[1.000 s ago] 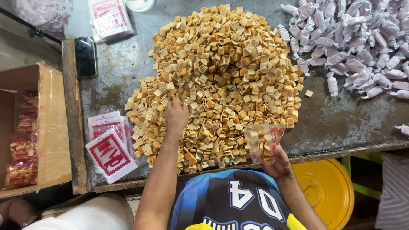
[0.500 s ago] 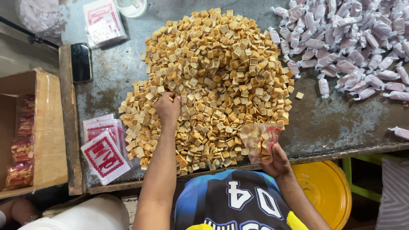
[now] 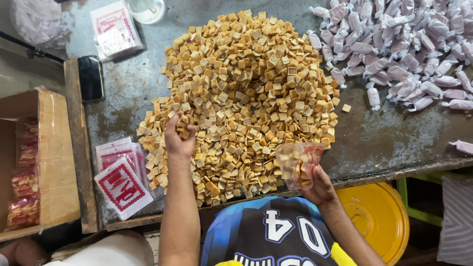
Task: The person fills plastic packets with small square snacks by hand from a large pile on a metal table and then seals the packets by hand.
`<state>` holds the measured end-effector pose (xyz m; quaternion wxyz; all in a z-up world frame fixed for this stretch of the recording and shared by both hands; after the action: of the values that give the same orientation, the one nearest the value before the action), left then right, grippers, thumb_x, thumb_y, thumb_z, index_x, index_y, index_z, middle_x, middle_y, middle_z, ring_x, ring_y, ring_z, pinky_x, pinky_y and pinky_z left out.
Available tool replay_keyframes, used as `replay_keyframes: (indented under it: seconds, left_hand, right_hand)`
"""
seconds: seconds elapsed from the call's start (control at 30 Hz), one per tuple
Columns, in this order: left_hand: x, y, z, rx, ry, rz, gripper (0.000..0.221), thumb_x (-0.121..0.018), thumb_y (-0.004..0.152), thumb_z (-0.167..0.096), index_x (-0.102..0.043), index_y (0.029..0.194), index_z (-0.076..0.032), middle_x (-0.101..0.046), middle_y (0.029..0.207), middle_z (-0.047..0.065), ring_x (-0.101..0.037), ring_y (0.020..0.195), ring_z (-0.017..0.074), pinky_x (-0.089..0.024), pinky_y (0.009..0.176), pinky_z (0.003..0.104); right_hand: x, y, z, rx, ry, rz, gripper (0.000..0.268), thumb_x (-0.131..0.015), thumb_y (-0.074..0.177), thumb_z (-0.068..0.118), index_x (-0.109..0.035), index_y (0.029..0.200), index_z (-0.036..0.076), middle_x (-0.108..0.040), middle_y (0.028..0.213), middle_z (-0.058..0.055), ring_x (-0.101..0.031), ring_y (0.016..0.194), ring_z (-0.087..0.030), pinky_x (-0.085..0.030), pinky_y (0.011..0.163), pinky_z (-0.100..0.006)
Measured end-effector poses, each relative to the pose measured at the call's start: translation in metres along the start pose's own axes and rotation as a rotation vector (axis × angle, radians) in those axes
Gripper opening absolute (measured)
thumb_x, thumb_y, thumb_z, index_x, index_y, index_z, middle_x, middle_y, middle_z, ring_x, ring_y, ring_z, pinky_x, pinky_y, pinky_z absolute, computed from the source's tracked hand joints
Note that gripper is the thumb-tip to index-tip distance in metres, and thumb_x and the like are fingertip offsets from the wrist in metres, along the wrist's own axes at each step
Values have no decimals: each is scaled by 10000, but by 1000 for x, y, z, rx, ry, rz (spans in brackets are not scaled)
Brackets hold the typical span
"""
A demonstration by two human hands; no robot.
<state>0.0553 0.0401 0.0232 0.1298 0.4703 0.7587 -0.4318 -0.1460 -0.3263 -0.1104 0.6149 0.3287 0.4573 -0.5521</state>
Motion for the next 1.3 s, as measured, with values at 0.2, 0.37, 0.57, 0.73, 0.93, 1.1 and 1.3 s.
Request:
replay_keyframes:
  seconds: [0.2, 0.37, 0.57, 0.73, 0.93, 1.1, 1.3]
  left_hand:
    - [0, 37, 12, -281, 1440, -64, 210, -643, 1000, -200, -704, 1186, -122, -642, 922, 83, -602, 667, 127, -563, 590, 240]
    - [44, 106, 47, -556, 1881, -97, 283, -678, 943, -282, -706, 1203, -174, -645, 1052, 96, -717, 935, 366, -624, 787, 543]
    - [42, 95, 44, -625, 1894, -87, 200, -692, 907, -257, -707, 1104, -231, -632, 1008, 43, -728, 915, 356, -635, 782, 520]
    - [60, 116, 50, -638, 1948, -60, 253, -688, 887, -222, -693, 1140, -222, -623, 1003, 40, -730, 902, 373, -635, 767, 529]
    - [43, 94, 36, -848, 1906, 6, 167, -642, 926, -206, -719, 1043, -116, -641, 910, 148, -720, 835, 443, -617, 702, 556]
    - [29, 49, 9, -508, 1562, -176, 304, -643, 957, -428, -761, 1153, -229, -727, 1000, 98, -711, 964, 327, -572, 807, 450]
    - [30, -4, -5, -84, 673, -31, 182, -621, 1037, -249, -679, 1031, -76, -549, 807, 10, -534, 566, 79, -546, 498, 185]
  right_hand:
    - [17, -12, -25, -10, 63, 41, 473, -534, 997, 288, -470, 1432, 112, -622, 1364, -208, -688, 1101, -407, -563, 837, -674]
    - [-9, -11, -30, 1, 94, 92, 496, -527, 1011, 305, -447, 1452, 93, -598, 1394, -207, -691, 1086, -404, -552, 851, -661]
    - [-21, -18, -41, 52, 84, 76, 484, -555, 1001, 287, -456, 1423, 70, -605, 1382, -225, -700, 1073, -415, -547, 851, -677]
    - [-102, 2, -29, 59, 67, 81, 498, -561, 1007, 297, -438, 1427, 60, -589, 1391, -250, -692, 1089, -430, -568, 834, -671]
    - [-56, -1, -27, 107, -94, -21, 555, -602, 920, 199, -421, 1400, -15, -629, 1258, -303, -722, 984, -474, -581, 765, -719]
    - [-26, 5, -29, 73, -111, -143, 287, -590, 934, 97, -552, 1193, -20, -693, 970, -291, -763, 750, -435, -640, 649, -621]
    - [-38, 14, -19, 14, -91, -125, 238, -652, 904, 140, -614, 1117, 43, -735, 957, -254, -770, 839, -426, -623, 735, -647]
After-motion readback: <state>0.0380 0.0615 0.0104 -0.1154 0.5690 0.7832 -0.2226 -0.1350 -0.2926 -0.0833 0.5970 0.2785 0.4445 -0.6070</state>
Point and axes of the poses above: each hand's wrist, its own y-axis towards the middle knuckle, its own x-axis out of the back of the hand, z = x × y, the point moved 2 cm from there along y, towards the middle knuckle
